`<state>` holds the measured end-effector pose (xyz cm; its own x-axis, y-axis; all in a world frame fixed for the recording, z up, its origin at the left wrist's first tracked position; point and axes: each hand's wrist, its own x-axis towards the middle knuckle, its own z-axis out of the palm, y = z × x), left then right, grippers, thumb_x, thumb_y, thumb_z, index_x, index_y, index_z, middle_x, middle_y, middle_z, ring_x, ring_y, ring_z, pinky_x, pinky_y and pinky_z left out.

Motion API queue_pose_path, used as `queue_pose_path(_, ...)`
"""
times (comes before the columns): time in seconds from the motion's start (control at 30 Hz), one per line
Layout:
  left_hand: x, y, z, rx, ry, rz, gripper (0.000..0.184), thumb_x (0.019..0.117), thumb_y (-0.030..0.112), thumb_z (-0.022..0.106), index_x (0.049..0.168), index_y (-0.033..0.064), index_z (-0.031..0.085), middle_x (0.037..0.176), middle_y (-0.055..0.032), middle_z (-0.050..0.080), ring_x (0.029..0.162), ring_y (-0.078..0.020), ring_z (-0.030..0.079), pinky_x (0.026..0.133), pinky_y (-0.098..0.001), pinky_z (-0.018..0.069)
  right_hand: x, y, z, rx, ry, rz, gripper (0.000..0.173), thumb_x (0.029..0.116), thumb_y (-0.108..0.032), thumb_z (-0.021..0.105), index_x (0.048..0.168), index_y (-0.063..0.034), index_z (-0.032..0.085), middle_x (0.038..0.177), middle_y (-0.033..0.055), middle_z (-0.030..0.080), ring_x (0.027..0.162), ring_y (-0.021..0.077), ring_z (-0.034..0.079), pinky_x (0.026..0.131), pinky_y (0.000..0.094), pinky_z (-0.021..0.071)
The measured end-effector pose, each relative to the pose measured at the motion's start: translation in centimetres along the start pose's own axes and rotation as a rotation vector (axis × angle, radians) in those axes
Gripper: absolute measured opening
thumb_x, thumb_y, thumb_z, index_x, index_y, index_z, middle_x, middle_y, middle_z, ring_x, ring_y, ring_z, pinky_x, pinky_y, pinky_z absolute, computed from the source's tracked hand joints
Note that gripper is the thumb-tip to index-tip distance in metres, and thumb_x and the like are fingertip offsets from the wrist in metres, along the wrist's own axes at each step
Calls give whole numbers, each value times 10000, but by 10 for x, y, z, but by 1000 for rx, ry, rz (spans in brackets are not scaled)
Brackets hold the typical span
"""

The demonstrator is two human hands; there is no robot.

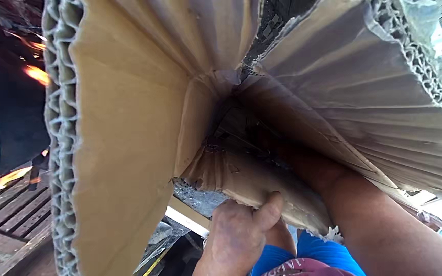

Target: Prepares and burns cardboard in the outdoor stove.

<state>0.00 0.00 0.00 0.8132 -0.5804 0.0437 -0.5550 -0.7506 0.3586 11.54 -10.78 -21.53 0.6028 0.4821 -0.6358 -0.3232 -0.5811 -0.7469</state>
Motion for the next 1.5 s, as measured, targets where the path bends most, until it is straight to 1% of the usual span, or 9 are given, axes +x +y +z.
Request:
queue_pose_path(0.2,-2,0,-1,4,-8,23,253,988,112,536,1210,197,622,785,-82,680,723,-223,681,547,-323,504,-10,12,10,170,38,-41,406,1075,-98,522,1439,81,500,1396,268,579,1297,353,571,1120,454,430)
queue_pose_path(0.33,-4,0,-2,7,-7,17,268,965,98,554,1201,189,643,778,-105,687,712,-261,689,536,-358,515,-15,76,46,464,174,-185,352,986,-119,648,1309,14,604,1178,189,681,1073,258,671,975,459,549)
queue_pose_path(0.43,-5,1,0,6,-5,19,296,936,74,553,1199,168,649,773,-126,689,710,-292,695,545,-380,529,-59,63,38,738,81,-36,218,1029,-52,548,1209,66,587,1003,125,667,844,155,663,806,336,580)
queue_pose_path(0.57,-6,1,2,13,3,19,289,920,61,547,1167,134,678,710,-137,673,651,-316,686,515,-407,521,-98,58,28,1033,27,-68,127,1065,-36,442,1147,-2,533,955,53,664,796,130,665,763,303,576)
queue_pose_path(0.8,-19,-5,0,-2,6,26,241,964,96,546,1177,144,648,726,-130,681,668,-300,695,526,-416,527,-166,65,11,562,29,-27,361,1070,-71,466,1405,46,531,1106,159,658,898,129,641,846,287,546)
queue_pose_path(1.03,-19,-3,-1,10,-14,37,237,965,80,539,1163,133,658,736,-139,686,684,-313,700,530,-417,530,-235,95,18,284,90,-30,266,1004,-101,570,1221,33,647,1084,187,697,985,219,675,932,399,543)
queue_pose_path(1.3,-26,-5,-1,-1,-4,29,202,999,115,534,1161,129,653,730,-130,687,676,-285,697,548,-393,526,-296,104,33,154,335,-170,169,954,-182,671,945,-22,726,950,129,721,898,212,697,842,423,572)
queue_pose_path(1.4,-24,-5,-1,-3,-6,29,212,985,104,540,1160,129,656,728,-137,686,662,-300,696,535,-408,526,-323,88,25,53,497,-393,168,950,-202,649,912,-80,758,857,60,708,847,149,674,796,304,559)
queue_pose_path(1.5,-21,-4,0,1,-4,33,216,978,119,539,1151,125,668,689,-131,671,603,-307,678,493,-423,514,-355,60,-4,359,589,-561,114,983,-158,677,971,-60,735,914,2,724,857,20,666,792,172,567)
